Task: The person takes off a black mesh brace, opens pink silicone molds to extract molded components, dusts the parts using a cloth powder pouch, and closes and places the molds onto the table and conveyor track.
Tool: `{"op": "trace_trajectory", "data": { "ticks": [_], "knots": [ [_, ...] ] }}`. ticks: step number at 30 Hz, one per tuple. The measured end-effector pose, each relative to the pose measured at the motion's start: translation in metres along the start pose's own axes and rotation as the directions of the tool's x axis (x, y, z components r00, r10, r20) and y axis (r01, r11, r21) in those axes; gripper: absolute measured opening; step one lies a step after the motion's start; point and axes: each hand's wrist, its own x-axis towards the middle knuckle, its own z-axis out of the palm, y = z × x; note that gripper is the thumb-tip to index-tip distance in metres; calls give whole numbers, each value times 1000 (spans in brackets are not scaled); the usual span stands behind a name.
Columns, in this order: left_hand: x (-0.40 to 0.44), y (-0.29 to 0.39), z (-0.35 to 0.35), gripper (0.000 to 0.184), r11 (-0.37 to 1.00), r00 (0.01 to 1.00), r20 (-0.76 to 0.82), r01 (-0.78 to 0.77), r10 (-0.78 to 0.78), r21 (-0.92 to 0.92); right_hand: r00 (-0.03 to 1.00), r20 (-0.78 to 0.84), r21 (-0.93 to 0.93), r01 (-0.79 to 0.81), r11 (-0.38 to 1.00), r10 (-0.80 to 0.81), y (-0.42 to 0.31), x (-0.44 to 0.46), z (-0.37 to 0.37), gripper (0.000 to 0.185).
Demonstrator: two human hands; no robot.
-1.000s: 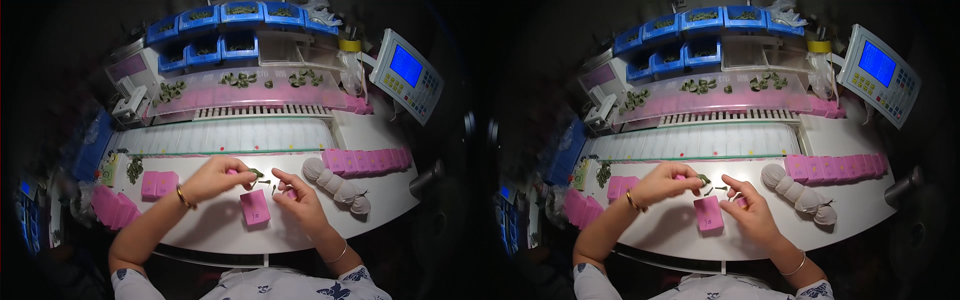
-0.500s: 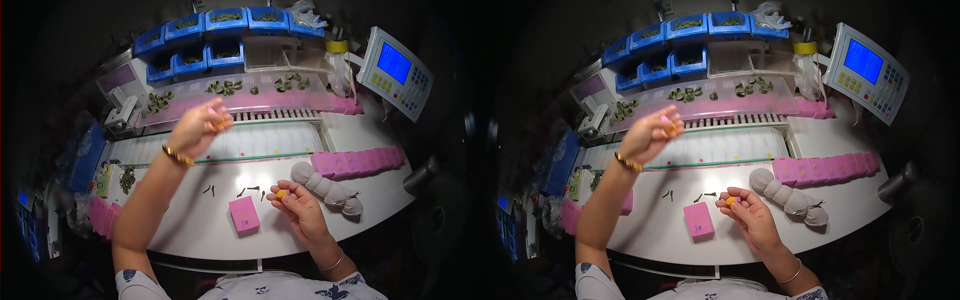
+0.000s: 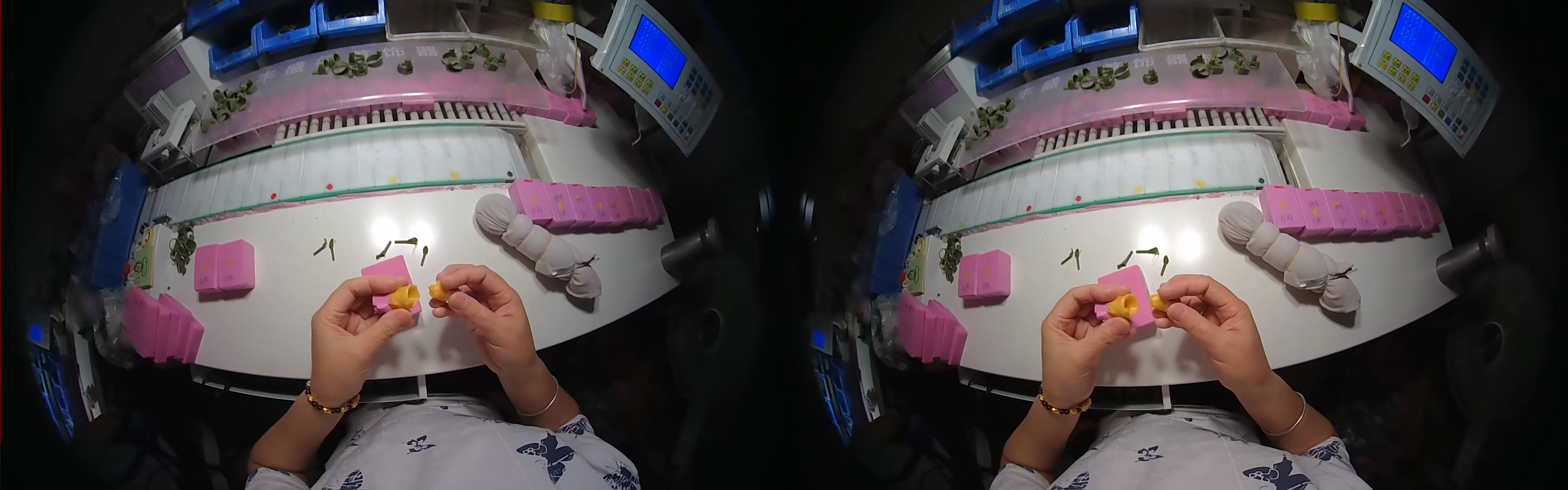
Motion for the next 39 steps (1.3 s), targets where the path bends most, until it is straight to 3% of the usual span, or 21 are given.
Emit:
{"op": "trace_trajectory", "data": {
  "ticks": [5,16,22,26,29,31,33,35,37,39],
  "knots": [
    [-12,-16,0,34,995,999,-25,-29,27,-97,999,-24,-96,44,994,-47,6,-8,3,23],
    [-21,-19,0,31,965,980,-27,-187,195,185,977,74,-346,213,914,-200,4,-13,10,21],
    [-21,-14,-2,31,984,991,-2,-130,131,120,969,99,-316,246,917,-226,6,-13,8,23],
    [-23,-12,-6,34,989,996,41,-85,81,122,948,127,-407,319,856,-293,2,-12,11,26],
    [-22,-7,-7,33,976,994,77,-94,81,197,925,167,-512,376,772,-340,-3,-13,10,27],
    [-20,-3,-8,33,902,972,159,-221,173,370,908,201,-570,413,711,-367,-7,-13,11,27],
    [-18,2,-10,33,859,952,212,-292,220,421,896,259,-622,441,647,-361,-12,-14,15,27],
    [-15,6,-9,34,790,919,282,-383,274,479,901,264,-613,432,662,-344,-14,-14,12,27],
    [-14,4,-7,33,834,929,254,-356,268,421,904,271,-604,427,673,-330,-14,-13,12,28],
    [-12,2,-3,33,874,938,227,-330,261,357,969,140,-316,240,918,-205,-10,-12,12,27]
  ]
}}
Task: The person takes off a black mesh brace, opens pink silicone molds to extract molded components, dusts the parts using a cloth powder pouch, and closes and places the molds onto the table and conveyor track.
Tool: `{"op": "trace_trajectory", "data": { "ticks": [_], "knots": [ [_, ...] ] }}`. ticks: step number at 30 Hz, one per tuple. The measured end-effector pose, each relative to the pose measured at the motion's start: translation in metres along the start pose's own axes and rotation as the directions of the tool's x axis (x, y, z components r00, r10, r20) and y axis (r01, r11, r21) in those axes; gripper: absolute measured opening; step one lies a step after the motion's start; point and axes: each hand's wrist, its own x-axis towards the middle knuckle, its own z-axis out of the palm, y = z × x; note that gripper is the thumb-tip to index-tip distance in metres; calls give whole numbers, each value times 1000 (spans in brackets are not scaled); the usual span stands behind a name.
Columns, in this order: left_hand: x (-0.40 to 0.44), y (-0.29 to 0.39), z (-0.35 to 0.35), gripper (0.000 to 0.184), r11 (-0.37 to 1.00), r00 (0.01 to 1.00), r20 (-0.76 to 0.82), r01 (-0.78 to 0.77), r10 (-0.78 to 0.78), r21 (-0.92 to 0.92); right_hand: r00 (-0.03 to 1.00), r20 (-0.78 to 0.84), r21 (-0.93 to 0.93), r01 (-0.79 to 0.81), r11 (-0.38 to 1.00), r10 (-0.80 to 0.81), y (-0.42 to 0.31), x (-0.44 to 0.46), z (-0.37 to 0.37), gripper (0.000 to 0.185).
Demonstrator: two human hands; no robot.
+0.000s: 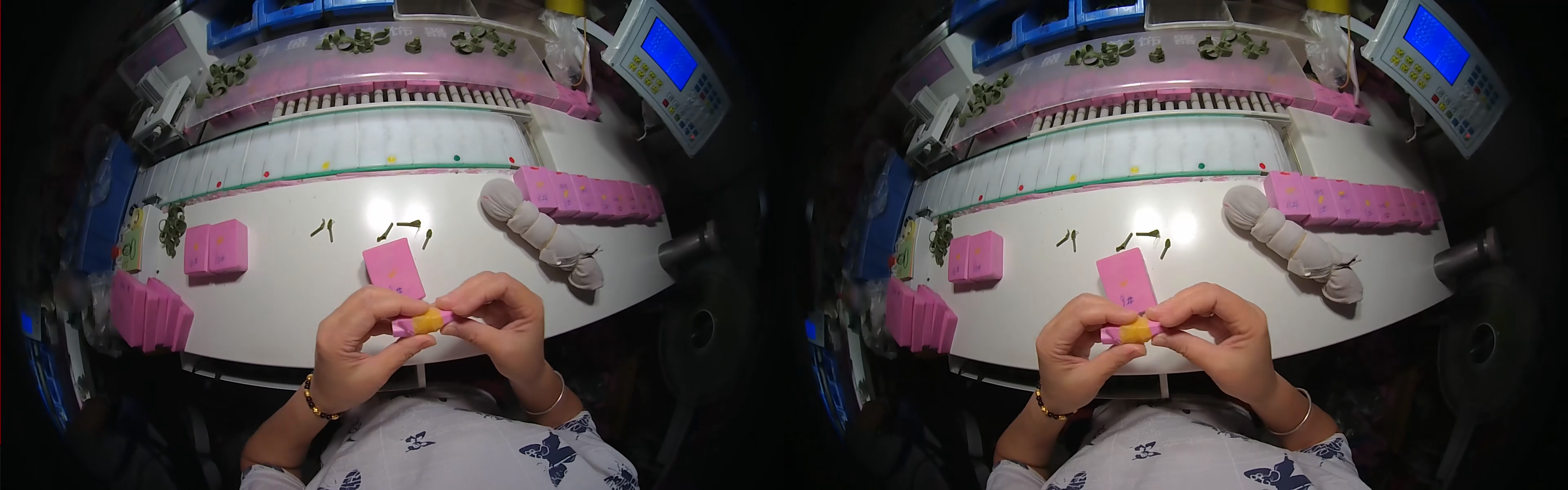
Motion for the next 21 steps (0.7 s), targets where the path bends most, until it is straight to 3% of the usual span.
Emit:
{"op": "trace_trajectory", "data": {
  "ticks": [1,3,5,6,7,8,9,11,15,17,18,19,21],
  "knots": [
    [1,-1,2,33,1000,1000,-16,-21,21,17,1000,0,-3,3,1000,-3,5,0,0,27],
    [4,-4,3,33,998,998,-31,-47,48,35,997,7,170,-74,983,73,15,1,0,27],
    [7,-8,2,38,933,979,-62,-163,193,321,991,-17,159,-125,979,130,6,5,8,32],
    [9,-7,2,38,933,979,-57,-170,197,317,986,-20,41,-164,986,165,0,7,12,35],
    [12,-6,1,39,864,964,-6,-237,267,445,979,-33,-78,-202,976,200,-2,8,15,39],
    [14,-5,1,40,774,942,55,-303,330,556,997,-14,-295,-78,952,77,2,8,16,44],
    [14,-7,3,40,778,940,64,-314,334,545,997,-28,-303,-77,950,72,2,8,16,44],
    [12,-12,3,43,656,935,165,-339,313,675,986,116,-713,165,681,-117,2,12,14,48],
    [21,-7,-1,48,647,923,185,-370,337,667,966,149,-732,252,633,-212,-13,29,-5,51],
    [19,-10,-6,50,676,930,163,-353,330,646,895,142,-874,314,371,-423,-33,46,-25,60],
    [19,-11,-9,49,703,940,111,-317,323,637,842,137,-912,312,264,-522,-32,57,-37,53],
    [18,-11,-11,49,730,948,60,-279,312,624,841,137,-913,312,263,-523,-17,66,-56,53],
    [15,-12,-14,49,753,955,47,-262,294,604,976,85,-985,113,133,-200,12,78,-84,46]
  ]
}}
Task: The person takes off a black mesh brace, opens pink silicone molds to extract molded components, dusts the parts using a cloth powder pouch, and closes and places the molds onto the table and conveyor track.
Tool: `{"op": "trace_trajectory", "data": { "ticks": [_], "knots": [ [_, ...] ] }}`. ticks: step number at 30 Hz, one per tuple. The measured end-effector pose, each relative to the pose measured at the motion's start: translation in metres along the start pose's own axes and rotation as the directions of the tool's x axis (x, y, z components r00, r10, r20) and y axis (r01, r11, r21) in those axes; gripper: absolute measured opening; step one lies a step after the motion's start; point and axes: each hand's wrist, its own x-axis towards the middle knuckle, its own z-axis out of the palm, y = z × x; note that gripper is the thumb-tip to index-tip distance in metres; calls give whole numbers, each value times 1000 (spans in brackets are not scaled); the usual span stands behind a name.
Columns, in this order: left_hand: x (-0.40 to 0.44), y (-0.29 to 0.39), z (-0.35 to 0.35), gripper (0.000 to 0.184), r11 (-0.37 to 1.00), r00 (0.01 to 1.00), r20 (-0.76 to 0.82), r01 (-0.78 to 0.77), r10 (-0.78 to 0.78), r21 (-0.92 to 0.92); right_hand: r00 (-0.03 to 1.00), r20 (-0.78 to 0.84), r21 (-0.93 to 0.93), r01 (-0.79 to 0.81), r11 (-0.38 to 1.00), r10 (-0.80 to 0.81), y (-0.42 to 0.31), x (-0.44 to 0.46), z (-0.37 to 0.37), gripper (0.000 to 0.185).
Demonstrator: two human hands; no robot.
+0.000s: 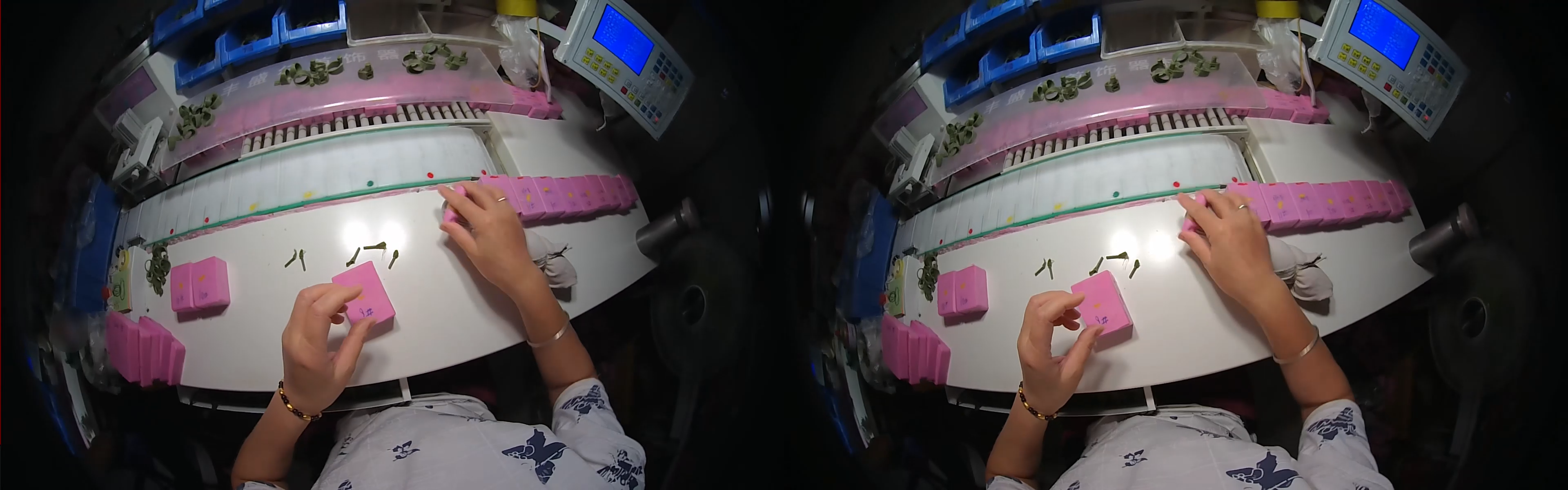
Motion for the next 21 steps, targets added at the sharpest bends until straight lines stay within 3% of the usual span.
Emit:
{"op": "trace_trajectory", "data": {
  "ticks": [4,7,14,17,19,21],
  "knots": [
    [-5,-3,-6,46,997,997,9,71,-71,-13,998,66,59,0,998,-4,4,-8,-3,43],
    [-7,-6,-14,44,994,994,0,106,-106,1,998,-5,176,-66,982,68,3,-9,-11,39],
    [-17,-15,-22,40,970,970,-45,235,-237,-58,996,-36,82,-84,993,87,7,-28,-30,36],
    [-19,-16,-21,39,962,966,-7,259,-260,-82,994,17,164,-108,981,106,0,-19,-35,39],
    [-18,-15,-20,39,963,968,-6,251,-253,-93,968,-242,169,106,980,-63,-4,-5,-33,40],
    [-18,-12,-20,39,964,968,-4,249,-250,-97,973,-218,152,112,982,-77,1,3,-25,41]
  ]
}}
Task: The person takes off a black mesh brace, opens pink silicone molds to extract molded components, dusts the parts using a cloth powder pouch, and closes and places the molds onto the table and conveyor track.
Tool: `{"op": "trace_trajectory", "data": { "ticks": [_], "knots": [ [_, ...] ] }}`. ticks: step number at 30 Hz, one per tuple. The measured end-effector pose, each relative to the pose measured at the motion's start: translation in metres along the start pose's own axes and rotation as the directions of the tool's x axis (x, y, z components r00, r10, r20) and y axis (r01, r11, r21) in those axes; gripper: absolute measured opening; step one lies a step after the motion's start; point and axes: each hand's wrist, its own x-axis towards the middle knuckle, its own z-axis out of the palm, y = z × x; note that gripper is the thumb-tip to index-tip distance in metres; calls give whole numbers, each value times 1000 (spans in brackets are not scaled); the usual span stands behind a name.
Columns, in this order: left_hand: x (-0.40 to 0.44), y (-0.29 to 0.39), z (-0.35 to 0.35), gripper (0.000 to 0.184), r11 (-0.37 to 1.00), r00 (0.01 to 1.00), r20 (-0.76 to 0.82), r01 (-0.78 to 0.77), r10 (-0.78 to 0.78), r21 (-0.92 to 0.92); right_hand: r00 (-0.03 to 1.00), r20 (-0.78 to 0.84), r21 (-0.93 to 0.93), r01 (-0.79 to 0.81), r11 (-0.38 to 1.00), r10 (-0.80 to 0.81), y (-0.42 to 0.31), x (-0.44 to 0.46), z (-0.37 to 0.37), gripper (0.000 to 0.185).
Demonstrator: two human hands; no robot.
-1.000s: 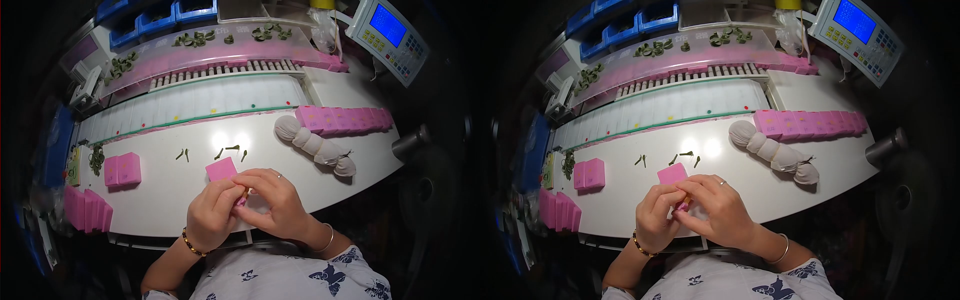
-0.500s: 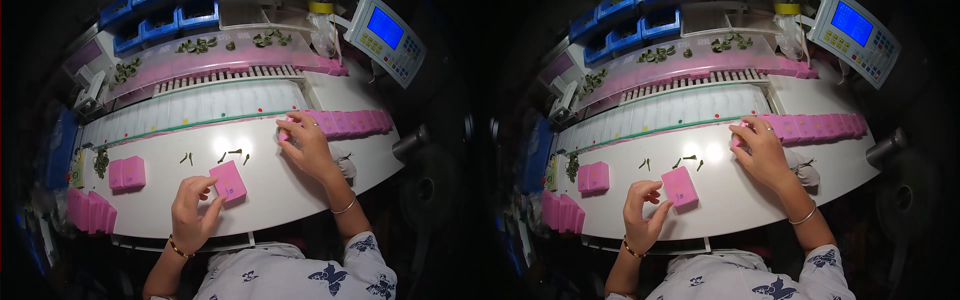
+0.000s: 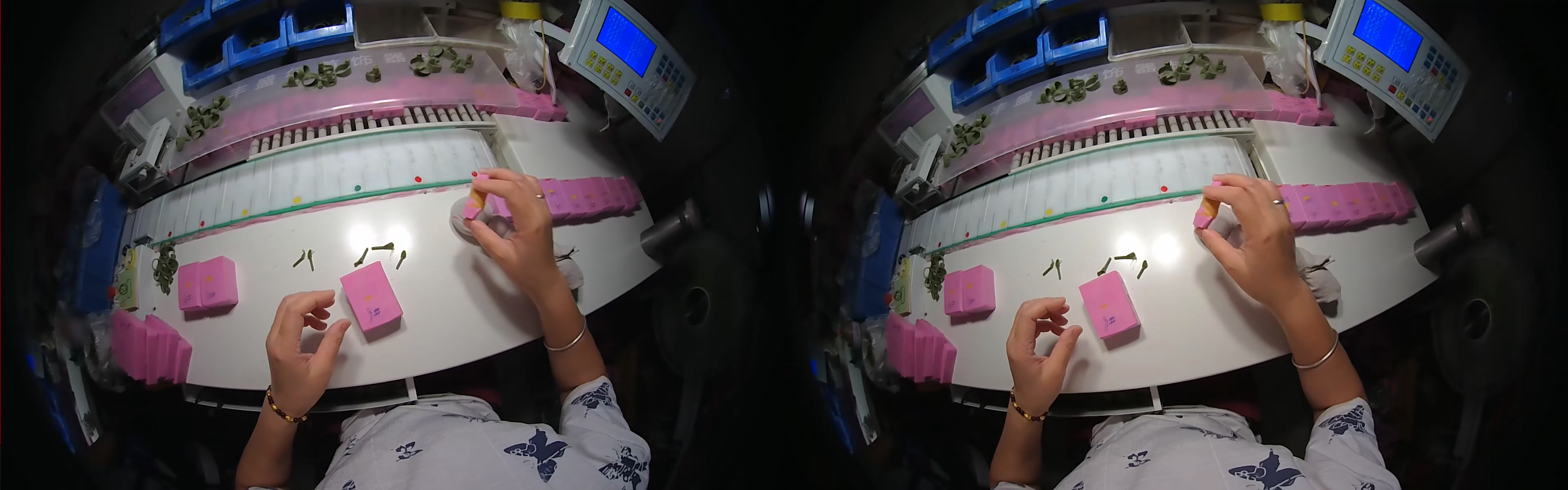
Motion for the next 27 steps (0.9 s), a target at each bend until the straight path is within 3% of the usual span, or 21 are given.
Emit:
{"op": "trace_trajectory", "data": {
  "ticks": [1,2,6,8,9,11,12,14,15,17,18,19,21,23,25,27],
  "knots": [
    [1,1,0,38,1000,1000,-19,10,-10,-15,1000,26,-22,12,1000,-12,4,-1,6,41],
    [3,1,0,38,999,999,-37,18,-19,-32,980,180,-65,-77,995,88,16,-10,17,39],
    [12,4,-8,45,1000,999,34,4,-5,19,983,172,-37,-64,997,69,14,-14,19,40],
    [22,8,-8,65,973,982,184,-80,40,216,976,159,-39,-145,989,149,10,-12,17,41],
    [23,6,-7,65,973,982,182,-80,40,216,976,161,-40,-143,989,148,11,-13,16,41],
    [26,-3,-2,87,955,948,319,-97,2,282,988,146,-34,-53,998,58,14,-15,15,47],
    [28,-9,1,87,955,949,314,-95,2,282,988,146,-34,-48,998,52,7,-15,12,47],
    [29,-18,5,91,964,904,421,-49,-69,262,969,126,147,-229,962,211,-13,-20,5,55],
    [30,-19,6,91,964,904,421,-46,-71,263,969,128,149,-230,962,212,-16,-26,5,55],
    [31,-19,8,86,952,923,385,-109,-10,285,923,185,555,-382,739,338,-21,-39,7,62],
    [30,-18,10,86,953,921,389,-107,-13,283,914,225,633,-401,662,338,-27,-42,5,66],
    [27,-16,13,80,973,934,355,-110,32,202,912,228,632,-406,660,342,-36,-44,3,66],
    [19,-14,21,75,986,946,316,-109,65,124,885,312,777,-447,443,346,-55,-47,0,68],
    [6,-15,35,66,986,966,202,-155,163,-55,884,341,808,-450,381,320,-69,-52,3,68],
    [-1,-11,39,63,975,958,183,-221,219,-9,916,315,860,-386,333,247,-81,-58,9,67],
    [-7,-10,39,62,940,913,282,-329,294,86,950,281,869,-312,385,137,-88,-61,15,64]
  ]
}}
